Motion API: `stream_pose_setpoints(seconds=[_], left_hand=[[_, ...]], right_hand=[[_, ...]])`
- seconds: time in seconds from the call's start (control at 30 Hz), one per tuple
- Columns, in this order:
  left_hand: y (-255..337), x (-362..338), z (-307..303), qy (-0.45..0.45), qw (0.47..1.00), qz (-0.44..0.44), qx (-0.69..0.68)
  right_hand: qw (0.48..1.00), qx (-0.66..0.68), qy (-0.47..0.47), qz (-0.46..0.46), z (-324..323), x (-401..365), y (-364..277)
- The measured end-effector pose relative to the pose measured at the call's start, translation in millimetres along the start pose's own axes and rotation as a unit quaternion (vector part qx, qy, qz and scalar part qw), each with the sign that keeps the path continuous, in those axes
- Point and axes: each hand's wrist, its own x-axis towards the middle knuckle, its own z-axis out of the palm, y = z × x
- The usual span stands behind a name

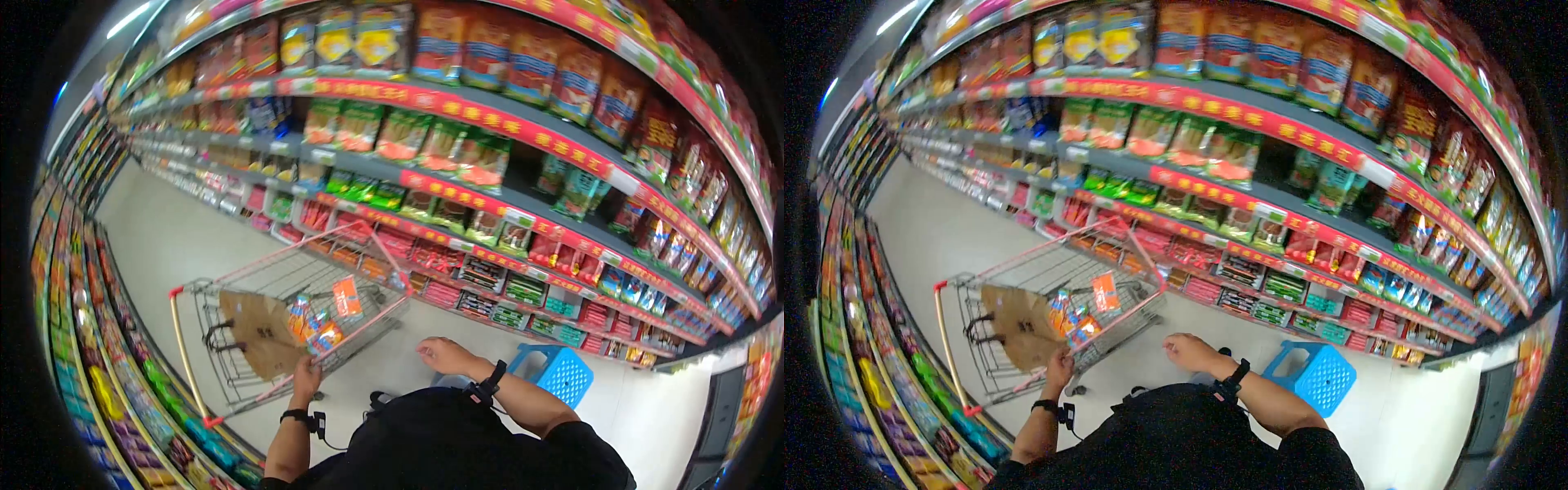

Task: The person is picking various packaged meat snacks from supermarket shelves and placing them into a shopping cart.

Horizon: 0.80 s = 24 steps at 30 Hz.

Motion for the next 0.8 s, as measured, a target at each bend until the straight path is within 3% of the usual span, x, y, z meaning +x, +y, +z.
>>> stream_pose_setpoints(seconds=[0.07, 0.13, 0.2, 0.33, 0.6, 0.8], left_hand=[[-18, -17, -23, 0.018, 0.997, -0.059, -0.05], [-18, -35, -49, -0.001, 0.996, -0.092, 0.017], [-19, -43, -68, 0.032, 0.996, -0.076, 0.038], [-47, -58, -83, 0.001, 0.992, -0.123, 0.018], [-55, -78, -99, -0.013, 0.999, -0.035, 0.0], [-47, -73, -105, -0.062, 0.992, -0.105, -0.015]], right_hand=[[0.999, -0.021, -0.039, -0.011, 35, 8, -20], [0.996, -0.043, -0.071, -0.024, 57, 19, -38], [0.991, -0.048, -0.111, -0.053, 74, 28, -51], [0.986, -0.063, -0.135, -0.071, 103, 53, -69], [0.975, -0.048, -0.208, -0.067, 160, 98, -88], [0.97, -0.056, -0.231, -0.059, 173, 165, -73]])
